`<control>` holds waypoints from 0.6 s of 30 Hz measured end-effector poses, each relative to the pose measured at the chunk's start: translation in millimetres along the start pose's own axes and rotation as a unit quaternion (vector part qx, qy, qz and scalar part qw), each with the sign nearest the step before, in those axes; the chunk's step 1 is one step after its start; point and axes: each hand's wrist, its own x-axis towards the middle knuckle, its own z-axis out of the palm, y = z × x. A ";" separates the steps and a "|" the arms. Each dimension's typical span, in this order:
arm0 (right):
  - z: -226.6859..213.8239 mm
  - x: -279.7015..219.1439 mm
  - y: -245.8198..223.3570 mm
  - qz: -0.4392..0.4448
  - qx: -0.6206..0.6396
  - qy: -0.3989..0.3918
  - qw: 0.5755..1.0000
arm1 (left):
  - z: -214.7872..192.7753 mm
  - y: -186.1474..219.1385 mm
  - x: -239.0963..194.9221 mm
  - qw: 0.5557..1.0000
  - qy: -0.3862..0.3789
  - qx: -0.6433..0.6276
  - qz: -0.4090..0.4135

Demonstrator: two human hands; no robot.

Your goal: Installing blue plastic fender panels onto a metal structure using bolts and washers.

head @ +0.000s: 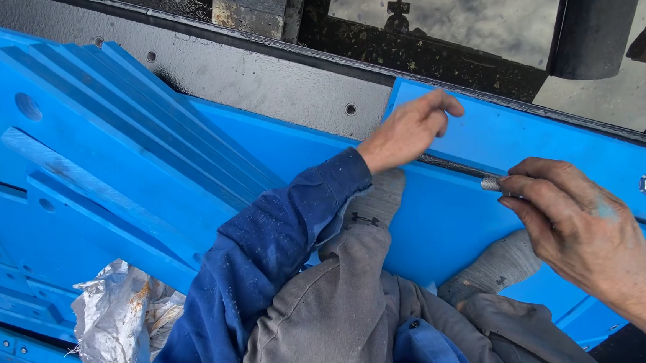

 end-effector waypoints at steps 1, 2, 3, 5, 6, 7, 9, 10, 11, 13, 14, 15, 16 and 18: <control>-3.2 1.0 5.1 0.030 -0.016 -0.027 0.999 | -23.5 19.1 2.4 0.972 0.076 0.222 -0.032; -4.4 7.2 2.5 0.033 -0.017 -0.026 0.999 | -34.7 -2.9 12.8 0.972 0.073 0.223 -0.030; -7.6 15.3 1.9 0.049 0.000 -0.023 0.999 | -46.5 -23.3 25.7 0.945 0.126 0.300 0.037; -4.6 32.6 -2.0 0.066 0.014 -0.024 0.997 | -63.0 -47.4 38.1 0.906 0.176 0.369 0.105; 1.6 41.6 -4.8 0.063 0.050 0.004 0.997 | -67.3 -51.4 37.4 0.886 0.158 0.420 0.113; 8.0 51.3 -7.4 0.059 0.085 0.033 0.994 | -72.5 -55.1 36.8 0.863 0.139 0.471 0.119; 29.3 72.1 -6.9 0.059 0.116 0.044 0.990 | -75.3 -48.4 33.1 0.873 0.141 0.451 0.124; 40.1 82.6 -6.1 0.058 0.148 0.058 0.986 | -76.8 -44.9 32.0 0.880 0.142 0.434 0.128; 52.1 91.6 -2.2 0.057 0.147 0.055 0.986 | -78.4 -43.9 31.5 0.881 0.144 0.433 0.127; 78.6 107.0 4.1 0.050 0.165 0.088 0.981 | -80.3 -43.8 27.8 0.911 0.114 0.385 0.091; 88.5 109.4 7.7 0.051 0.167 0.084 0.981 | -80.6 -46.5 27.2 0.913 0.112 0.383 0.087; 98.5 111.9 11.1 0.053 0.169 0.093 0.980 | -81.7 -48.4 27.3 0.917 0.109 0.371 0.097; 108.1 114.0 14.6 0.054 0.171 0.102 0.978 | -82.5 -49.8 27.3 0.921 0.106 0.358 0.108; 114.4 114.7 16.1 0.050 0.169 0.104 0.979 | -82.7 -54.4 28.9 0.923 0.103 0.354 0.107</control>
